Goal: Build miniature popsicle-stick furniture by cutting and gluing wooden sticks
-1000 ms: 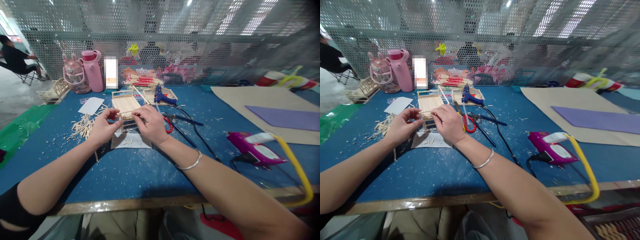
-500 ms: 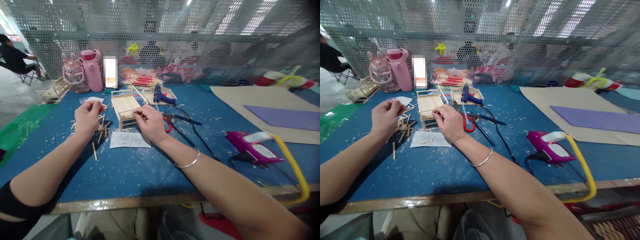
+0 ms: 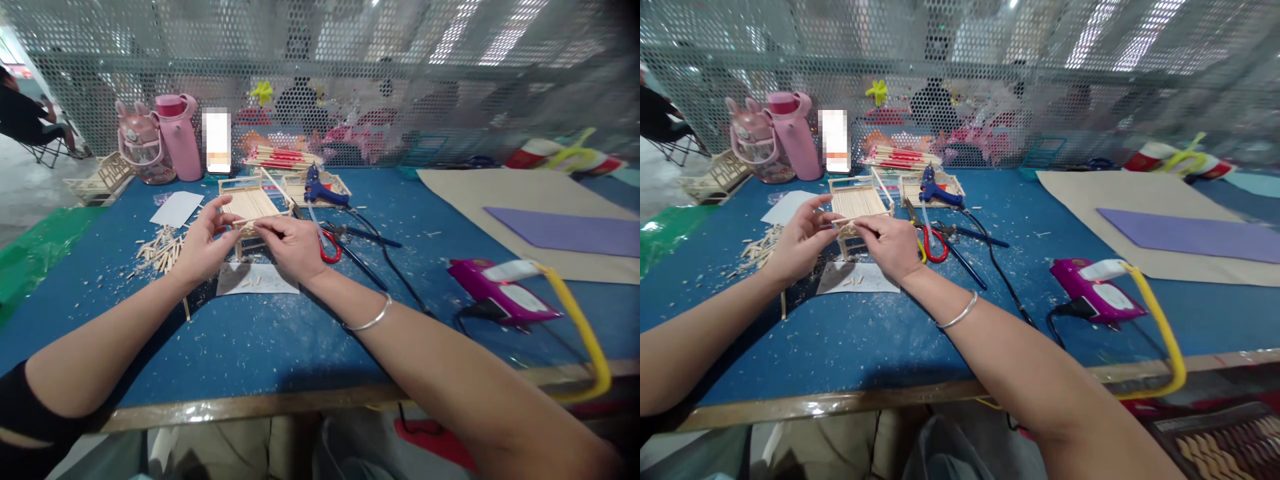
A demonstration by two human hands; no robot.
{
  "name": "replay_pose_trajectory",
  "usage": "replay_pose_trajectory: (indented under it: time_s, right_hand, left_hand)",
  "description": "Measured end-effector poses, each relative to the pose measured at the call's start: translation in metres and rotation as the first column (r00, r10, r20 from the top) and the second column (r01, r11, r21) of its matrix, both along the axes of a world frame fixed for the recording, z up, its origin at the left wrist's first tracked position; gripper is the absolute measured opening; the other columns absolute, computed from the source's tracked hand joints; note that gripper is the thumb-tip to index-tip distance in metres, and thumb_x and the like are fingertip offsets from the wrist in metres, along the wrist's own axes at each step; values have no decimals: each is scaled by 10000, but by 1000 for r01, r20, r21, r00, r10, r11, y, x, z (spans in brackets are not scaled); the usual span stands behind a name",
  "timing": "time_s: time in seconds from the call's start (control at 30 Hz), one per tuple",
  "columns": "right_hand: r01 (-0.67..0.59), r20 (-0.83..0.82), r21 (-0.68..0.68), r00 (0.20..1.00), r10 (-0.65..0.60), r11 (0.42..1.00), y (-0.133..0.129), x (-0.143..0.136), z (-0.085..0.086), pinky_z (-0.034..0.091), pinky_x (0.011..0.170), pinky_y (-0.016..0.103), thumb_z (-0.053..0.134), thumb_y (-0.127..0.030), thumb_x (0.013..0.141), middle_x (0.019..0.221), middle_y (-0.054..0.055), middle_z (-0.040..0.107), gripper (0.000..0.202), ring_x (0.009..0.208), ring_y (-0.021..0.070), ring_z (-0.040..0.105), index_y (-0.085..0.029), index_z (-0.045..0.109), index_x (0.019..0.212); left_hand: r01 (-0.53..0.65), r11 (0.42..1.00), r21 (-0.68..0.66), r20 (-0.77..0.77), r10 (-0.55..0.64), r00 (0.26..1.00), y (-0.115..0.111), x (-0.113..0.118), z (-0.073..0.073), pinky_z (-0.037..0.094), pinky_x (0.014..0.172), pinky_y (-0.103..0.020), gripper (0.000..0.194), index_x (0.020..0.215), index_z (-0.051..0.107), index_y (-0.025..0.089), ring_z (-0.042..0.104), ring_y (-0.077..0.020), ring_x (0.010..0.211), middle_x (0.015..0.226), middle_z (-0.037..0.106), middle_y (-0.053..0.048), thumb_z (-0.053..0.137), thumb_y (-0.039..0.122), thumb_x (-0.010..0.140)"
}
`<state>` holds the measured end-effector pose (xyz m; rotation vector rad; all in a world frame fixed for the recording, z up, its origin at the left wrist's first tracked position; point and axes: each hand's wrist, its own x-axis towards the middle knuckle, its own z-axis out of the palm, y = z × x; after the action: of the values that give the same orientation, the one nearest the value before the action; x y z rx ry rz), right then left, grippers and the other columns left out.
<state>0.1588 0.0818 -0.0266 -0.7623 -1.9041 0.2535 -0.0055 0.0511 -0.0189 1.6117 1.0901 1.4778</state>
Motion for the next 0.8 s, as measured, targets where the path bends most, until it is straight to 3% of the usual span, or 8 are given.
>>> replay_pose_trajectory:
  time_s: [0.17,0.37,0.67,0.8]
  right_hand:
    - [-37,-98,-88,995,28,995,1,-2,-1,514,710,264,589,-228,815,819,8,740,141,749,132,674,-217,730,820]
    - [-26,-82,-94,996,18,995,2,-4,-4,516,751,274,582,-232,822,856,-14,742,157,787,130,678,-259,734,851]
    - [-28,-82,-82,996,21,996,3,-7,-5,518,756,283,594,-221,821,867,-7,744,151,802,139,682,-255,735,865]
    - [-34,-85,-80,996,27,996,2,-7,-5,516,744,279,591,-230,828,864,0,744,152,795,139,682,-248,735,875]
  left_hand:
    - [-110,991,81,-27,113,993,-1,4,1,442,834,-321,475,1147,440,189,580,-166,937,919,611,-40,603,126,705]
    - [-18,999,26,-6,18,1000,4,2,-3,465,777,-314,471,1169,419,196,605,-151,842,890,622,-30,578,114,734]
    - [-99,995,18,-16,100,995,6,7,-1,470,726,-283,456,1127,436,181,607,-123,764,827,612,-4,607,109,711]
    - [-75,997,20,-15,75,997,7,7,0,465,659,-256,456,1113,437,191,603,-111,713,804,611,8,611,99,702]
